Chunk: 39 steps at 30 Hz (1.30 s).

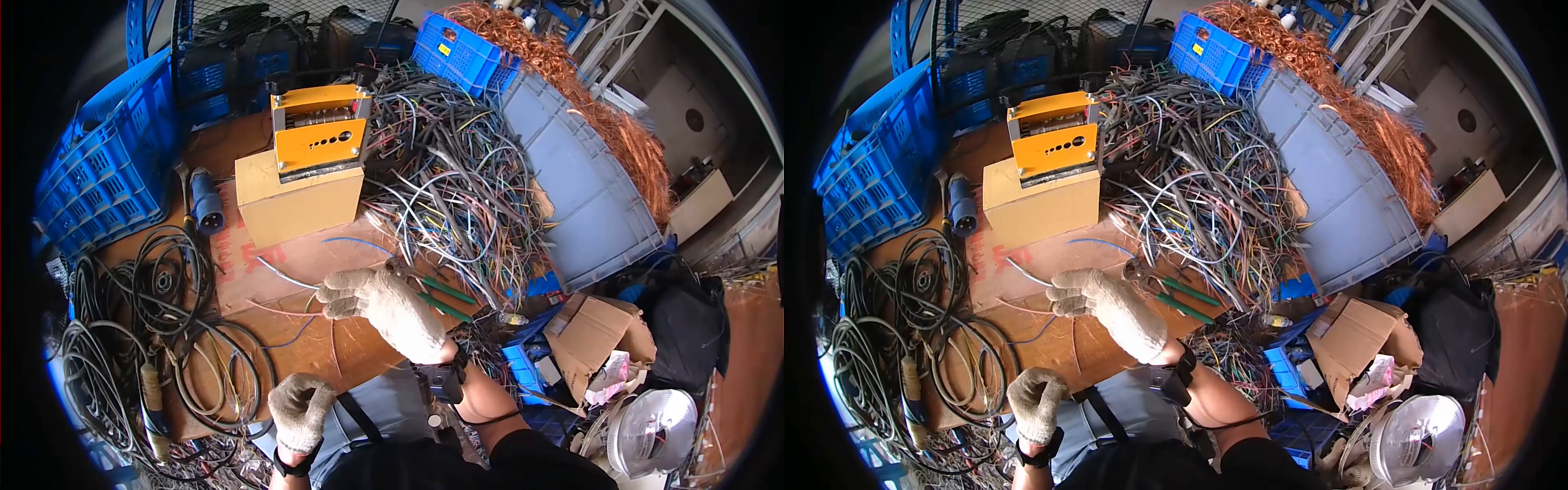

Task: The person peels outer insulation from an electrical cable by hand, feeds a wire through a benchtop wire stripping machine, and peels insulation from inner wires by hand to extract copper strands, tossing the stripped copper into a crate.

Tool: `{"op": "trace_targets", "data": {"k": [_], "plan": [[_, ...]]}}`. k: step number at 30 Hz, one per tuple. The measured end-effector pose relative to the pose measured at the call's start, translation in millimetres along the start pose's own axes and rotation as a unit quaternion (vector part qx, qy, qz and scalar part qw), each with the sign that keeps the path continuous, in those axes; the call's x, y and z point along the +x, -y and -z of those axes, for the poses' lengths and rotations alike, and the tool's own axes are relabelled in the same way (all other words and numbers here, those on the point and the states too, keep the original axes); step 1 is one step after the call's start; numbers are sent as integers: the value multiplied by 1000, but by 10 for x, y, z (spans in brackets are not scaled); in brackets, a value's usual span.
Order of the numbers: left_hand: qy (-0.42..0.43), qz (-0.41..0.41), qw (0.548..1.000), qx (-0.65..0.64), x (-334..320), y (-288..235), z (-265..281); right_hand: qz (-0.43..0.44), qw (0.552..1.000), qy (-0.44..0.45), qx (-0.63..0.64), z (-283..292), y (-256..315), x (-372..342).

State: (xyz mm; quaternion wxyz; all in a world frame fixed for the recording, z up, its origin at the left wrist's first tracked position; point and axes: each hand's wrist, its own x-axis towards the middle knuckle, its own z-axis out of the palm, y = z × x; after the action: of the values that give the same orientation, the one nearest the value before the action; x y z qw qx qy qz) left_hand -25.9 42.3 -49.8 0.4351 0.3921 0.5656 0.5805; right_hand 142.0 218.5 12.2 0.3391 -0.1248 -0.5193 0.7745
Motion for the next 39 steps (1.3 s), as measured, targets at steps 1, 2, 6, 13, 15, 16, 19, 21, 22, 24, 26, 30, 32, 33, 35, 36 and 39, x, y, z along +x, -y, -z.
{"op": "trace_targets", "data": {"k": [1,2,6,13,15,16,19,21,22,24,26,30,32,33,35,36,39], "plan": [[5,-4,1000,10,10,27,-2,19,999,-20,42,-29,-16,1],[8,-4,1000,10,20,36,-11,38,995,-41,83,-42,-30,7],[20,-10,999,45,62,32,-56,-23,984,-111,136,90,-71,40],[19,28,999,-19,62,-85,-161,-26,946,-150,288,149,-39,104],[20,33,999,-3,64,-54,-145,-27,942,-145,301,152,-71,99],[21,34,999,-2,63,-67,-149,-26,940,-138,311,153,-85,96],[11,26,1000,-12,57,-75,-176,-41,936,-154,315,139,-105,59],[9,30,999,-22,63,-9,-170,-37,934,-150,323,164,-143,53],[1,32,999,-30,53,22,-169,-36,932,-141,331,176,-161,56],[2,37,999,-5,63,-40,-192,-44,926,-152,344,159,-122,51],[12,35,998,41,86,-74,-192,-41,896,-180,403,144,-141,69],[12,-4,998,56,122,-85,-187,-31,917,-121,379,206,-234,59],[17,18,997,68,128,-91,-174,-26,927,-108,358,217,-278,54],[25,5,996,83,139,-128,-183,-30,928,-95,360,251,-294,66],[31,-5,995,95,155,-186,-220,-34,926,-96,363,231,-316,80],[38,3,994,105,163,-209,-236,-32,926,-98,363,213,-311,83],[34,14,993,113,184,-243,-268,-38,926,-116,356,170,-274,102]]}}
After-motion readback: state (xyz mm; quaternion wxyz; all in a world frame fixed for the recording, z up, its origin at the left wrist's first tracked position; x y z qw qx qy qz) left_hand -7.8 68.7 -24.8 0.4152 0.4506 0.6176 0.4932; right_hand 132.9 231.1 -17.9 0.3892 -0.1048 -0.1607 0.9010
